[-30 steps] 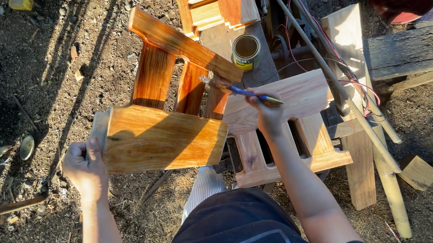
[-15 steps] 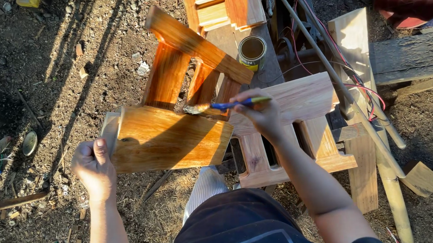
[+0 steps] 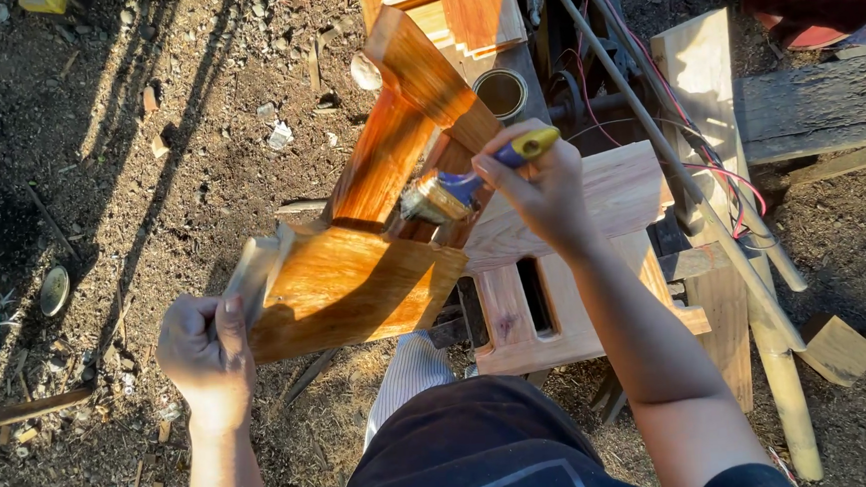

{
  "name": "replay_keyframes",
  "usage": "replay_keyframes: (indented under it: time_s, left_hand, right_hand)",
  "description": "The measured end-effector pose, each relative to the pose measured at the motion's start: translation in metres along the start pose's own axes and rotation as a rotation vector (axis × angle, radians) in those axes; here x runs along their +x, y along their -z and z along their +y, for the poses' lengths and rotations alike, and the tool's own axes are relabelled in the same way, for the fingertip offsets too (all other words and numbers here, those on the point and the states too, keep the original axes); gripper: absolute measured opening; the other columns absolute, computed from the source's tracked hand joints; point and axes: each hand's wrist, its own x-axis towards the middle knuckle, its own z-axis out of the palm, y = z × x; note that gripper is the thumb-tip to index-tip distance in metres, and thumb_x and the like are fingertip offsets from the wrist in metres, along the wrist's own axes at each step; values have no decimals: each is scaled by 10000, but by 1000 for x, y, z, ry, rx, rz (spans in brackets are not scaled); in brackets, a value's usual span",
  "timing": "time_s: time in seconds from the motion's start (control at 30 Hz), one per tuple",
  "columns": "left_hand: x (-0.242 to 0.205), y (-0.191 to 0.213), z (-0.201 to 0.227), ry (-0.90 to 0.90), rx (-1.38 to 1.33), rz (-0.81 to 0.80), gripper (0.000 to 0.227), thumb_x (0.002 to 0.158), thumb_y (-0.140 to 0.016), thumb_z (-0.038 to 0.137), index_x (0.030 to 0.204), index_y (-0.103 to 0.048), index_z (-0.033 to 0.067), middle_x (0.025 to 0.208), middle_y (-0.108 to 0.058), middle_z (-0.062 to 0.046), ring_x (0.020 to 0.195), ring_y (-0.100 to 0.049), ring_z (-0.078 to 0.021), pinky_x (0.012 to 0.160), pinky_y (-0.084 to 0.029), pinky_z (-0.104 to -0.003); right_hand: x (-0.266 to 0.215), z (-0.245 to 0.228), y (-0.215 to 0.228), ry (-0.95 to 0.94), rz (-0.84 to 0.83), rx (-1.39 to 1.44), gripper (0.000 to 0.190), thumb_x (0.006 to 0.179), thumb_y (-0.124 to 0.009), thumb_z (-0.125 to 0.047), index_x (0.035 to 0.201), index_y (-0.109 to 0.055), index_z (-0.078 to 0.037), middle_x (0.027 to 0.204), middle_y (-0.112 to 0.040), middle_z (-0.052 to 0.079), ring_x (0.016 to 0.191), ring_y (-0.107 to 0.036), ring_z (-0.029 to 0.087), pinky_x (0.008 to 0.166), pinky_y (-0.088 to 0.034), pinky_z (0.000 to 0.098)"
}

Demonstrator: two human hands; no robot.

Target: Applying wood stain or varnish to a wooden furniture component using a paintbrush.

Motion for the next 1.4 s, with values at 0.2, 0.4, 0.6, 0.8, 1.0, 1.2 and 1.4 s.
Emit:
replay_keyframes:
  time_s: [0.2, 0.4, 0.6, 0.8, 1.0, 1.2, 1.4]
  left_hand:
    - [2, 2, 11, -65, 33, -34, 416, 1122, -608, 401, 842, -552, 99, 733, -523, 8, 649, -481, -97, 543, -385, -254]
    - [2, 4, 15, -22, 1, -62, 411, 1107, -616, 406, 861, -558, 83, 744, -528, 3, 658, -480, -103, 555, -386, -259]
    - [7, -1, 21, -11, 32, -60, 384, 1118, -627, 381, 889, -554, 83, 754, -528, 6, 622, -485, -83, 561, -380, -261]
    - [24, -9, 36, 31, 69, -65, 372, 1126, -654, 304, 847, -545, 82, 744, -533, 1, 651, -495, -88, 556, -379, -279]
    - [33, -14, 13, 34, 138, -52, 419, 1149, -651, 294, 801, -508, 109, 727, -542, -3, 613, -487, -103, 512, -377, -275]
    - [39, -14, -12, 81, 151, -63, 470, 1168, -649, 326, 787, -501, 96, 734, -503, -12, 608, -459, -106, 572, -370, -292]
    - [53, -17, -1, 212, 119, -64, 439, 1145, -657, 354, 820, -539, 82, 786, -528, 11, 665, -465, -100, 553, -383, -274]
  right_hand:
    - [-10, -15, 1, 24, -69, -124, 146, 993, -754, -52, 1079, -642, -12, 963, -703, 103, 868, -710, 141, 755, -585, 259]
    - [-20, -18, 21, -155, -19, 231, 172, 983, -732, -62, 1101, -608, -43, 1015, -730, 97, 966, -748, 161, 825, -656, 294]
    - [-32, 29, 24, -62, 286, 187, 185, 995, -729, -37, 1120, -594, -51, 1030, -721, 106, 921, -746, 174, 802, -669, 307]
    - [-46, 36, 17, 498, 409, -263, 240, 1028, -736, -8, 1178, -554, -50, 1117, -689, 140, 1027, -724, 227, 862, -645, 314]
    - [-88, 27, -27, 563, 185, -259, 285, 914, -781, -25, 1126, -604, -98, 1073, -722, 135, 971, -732, 209, 801, -632, 314]
    - [-101, 68, 0, 231, 339, 31, 247, 974, -746, 11, 1143, -620, -117, 1125, -729, 91, 1037, -705, 183, 899, -595, 307]
    - [-105, 131, -29, 156, 461, 99, 204, 966, -747, 33, 1113, -667, -83, 1144, -702, 106, 1043, -681, 175, 904, -599, 291]
